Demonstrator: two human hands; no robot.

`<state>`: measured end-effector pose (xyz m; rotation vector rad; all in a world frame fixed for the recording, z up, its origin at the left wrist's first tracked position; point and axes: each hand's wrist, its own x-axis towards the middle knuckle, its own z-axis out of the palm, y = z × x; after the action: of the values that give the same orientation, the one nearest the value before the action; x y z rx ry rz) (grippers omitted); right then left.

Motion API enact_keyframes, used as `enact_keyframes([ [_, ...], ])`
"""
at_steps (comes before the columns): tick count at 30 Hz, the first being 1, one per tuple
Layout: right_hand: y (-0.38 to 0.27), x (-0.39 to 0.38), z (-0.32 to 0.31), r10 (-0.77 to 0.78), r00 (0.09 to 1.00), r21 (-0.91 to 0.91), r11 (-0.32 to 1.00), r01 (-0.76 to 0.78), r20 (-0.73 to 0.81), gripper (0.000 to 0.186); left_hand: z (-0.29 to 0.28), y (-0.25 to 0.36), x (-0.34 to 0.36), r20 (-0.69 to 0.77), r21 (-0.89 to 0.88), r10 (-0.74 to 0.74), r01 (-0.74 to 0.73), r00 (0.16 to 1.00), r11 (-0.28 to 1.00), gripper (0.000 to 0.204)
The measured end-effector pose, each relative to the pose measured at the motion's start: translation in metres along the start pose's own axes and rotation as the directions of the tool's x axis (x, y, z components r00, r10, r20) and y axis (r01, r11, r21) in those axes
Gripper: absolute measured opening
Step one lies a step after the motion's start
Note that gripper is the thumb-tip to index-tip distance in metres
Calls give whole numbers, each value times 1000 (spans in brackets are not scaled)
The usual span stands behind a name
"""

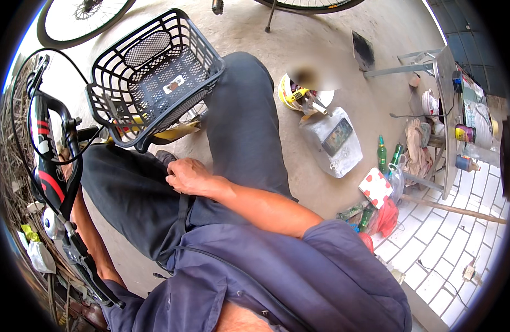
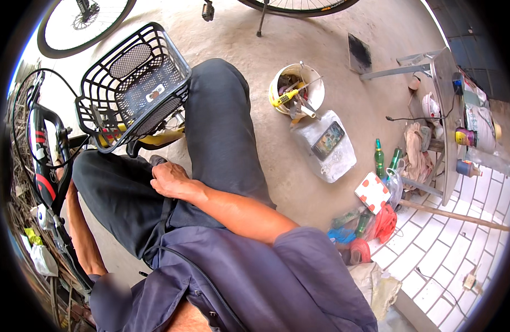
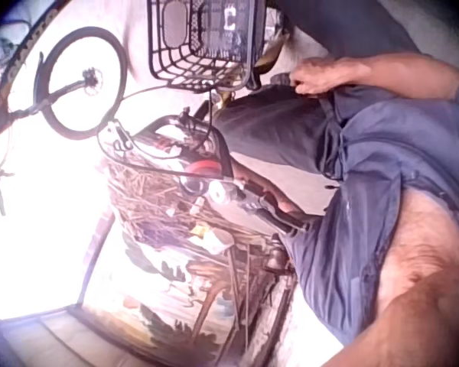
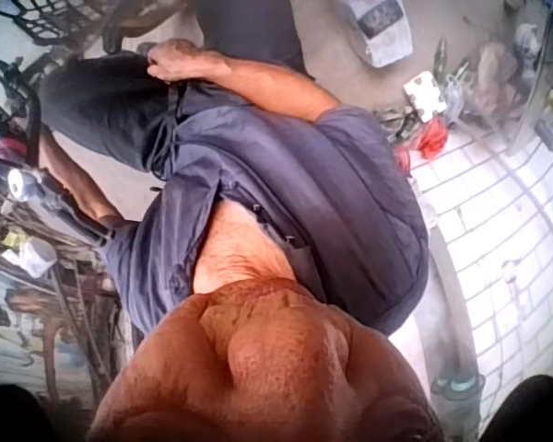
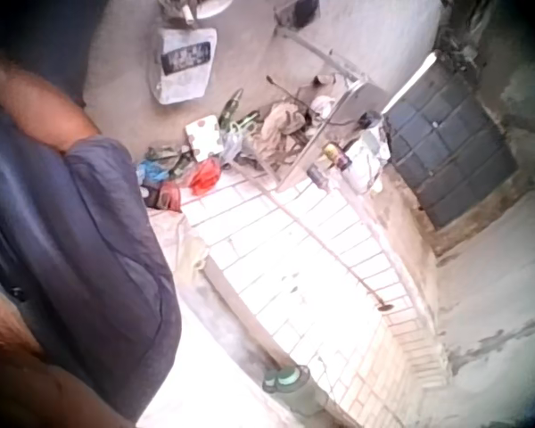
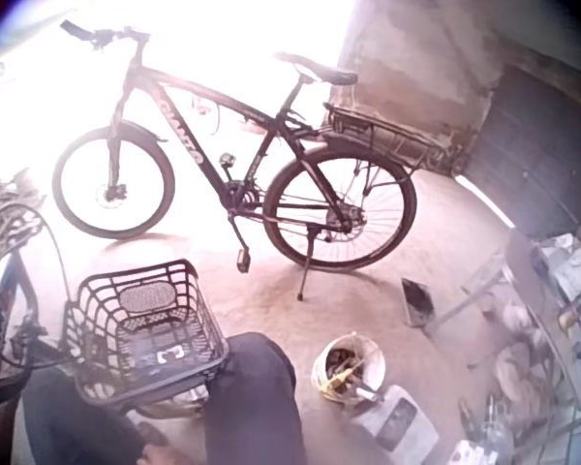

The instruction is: The person uses a yellow screwdriver and a metal wrench to tighten a bolt on the bicycle handlebar stem. They hold the wrench steady with one hand while turning the screwdriver with the other to secure the component.

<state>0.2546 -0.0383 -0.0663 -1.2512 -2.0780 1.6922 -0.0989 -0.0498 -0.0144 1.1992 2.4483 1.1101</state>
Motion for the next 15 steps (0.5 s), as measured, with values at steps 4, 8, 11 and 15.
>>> enact_keyframes([
  [4, -5, 0, -3, 8, 999, 28, 1000, -9, 36, 28, 2, 2, 4, 0, -2, -10, 10, 1000, 1000, 42],
  [8, -4, -1, 1, 8, 1000, 53, 999, -9, 18, 28, 2, 2, 6, -2, -5, -26, 26, 1000, 1000, 43],
  [11, -5, -1, -1, -8, 1000, 57, 998, 8, 16, 28, 6, 5, 13, 14, -4, -30, 30, 999, 1000, 43],
  [15, -5, -1, -3, -37, 999, 45, 998, 36, 35, 28, 6, 5, 11, -3, -15, -36, 36, 999, 999, 44],
])
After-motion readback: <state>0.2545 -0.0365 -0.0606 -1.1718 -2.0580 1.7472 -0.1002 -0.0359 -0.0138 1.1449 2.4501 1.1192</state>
